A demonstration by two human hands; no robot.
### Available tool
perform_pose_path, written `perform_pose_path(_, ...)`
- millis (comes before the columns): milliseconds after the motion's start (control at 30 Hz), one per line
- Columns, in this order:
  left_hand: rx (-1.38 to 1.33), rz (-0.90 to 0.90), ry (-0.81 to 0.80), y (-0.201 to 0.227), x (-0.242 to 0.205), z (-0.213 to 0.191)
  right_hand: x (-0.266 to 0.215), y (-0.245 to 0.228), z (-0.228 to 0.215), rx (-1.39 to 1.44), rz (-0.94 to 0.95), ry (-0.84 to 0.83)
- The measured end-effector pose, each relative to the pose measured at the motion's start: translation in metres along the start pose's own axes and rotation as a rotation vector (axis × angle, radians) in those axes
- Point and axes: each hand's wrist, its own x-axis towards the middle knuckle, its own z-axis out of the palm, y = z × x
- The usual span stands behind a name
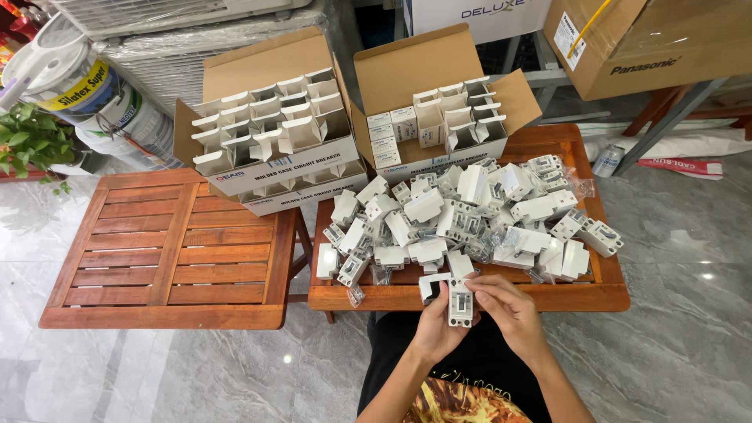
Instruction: The person repeatedly picks up small white electrical components from a pile on a wooden table, inspects them by turning them over, and places them into a cardboard box. The person handles the components one at a time throughout the clip.
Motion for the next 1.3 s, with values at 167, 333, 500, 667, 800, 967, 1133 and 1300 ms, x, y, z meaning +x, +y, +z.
perform_pose_path(167, -0.031, -0.007, 0.007, -0.002, 0.000, -0.003, -0.001, -0.002, -0.001, 0.013, 0.021, -0.011)
perform_pose_path(333, -0.057, -0.006, 0.084, 0.001, 0.000, -0.006, -0.002, -0.004, -0.004, -0.166, -0.037, -0.129)
perform_pose_path(500, -0.026, -0.002, 0.088, 0.004, 0.002, -0.003, -0.001, -0.001, -0.002, -0.251, -0.016, -0.285)
perform_pose_path(667, -0.026, 0.011, 0.055, 0.008, 0.005, -0.008, 0.005, -0.002, 0.001, -0.342, -0.091, -0.305)
perform_pose_path(800, -0.018, 0.015, 0.063, 0.008, 0.006, -0.008, 0.006, 0.000, 0.002, -0.407, -0.156, -0.314)
perform_pose_path(967, -0.037, 0.018, 0.050, 0.005, 0.007, -0.011, 0.004, 0.003, 0.003, -0.432, -0.240, -0.264)
perform_pose_path(1133, -0.007, 0.033, 0.063, 0.009, 0.008, -0.008, 0.003, 0.006, 0.005, -0.417, -0.275, -0.216)
perform_pose_path(1300, 0.009, 0.041, 0.034, 0.012, 0.009, -0.008, 0.003, 0.011, 0.005, -0.458, -0.335, -0.179)
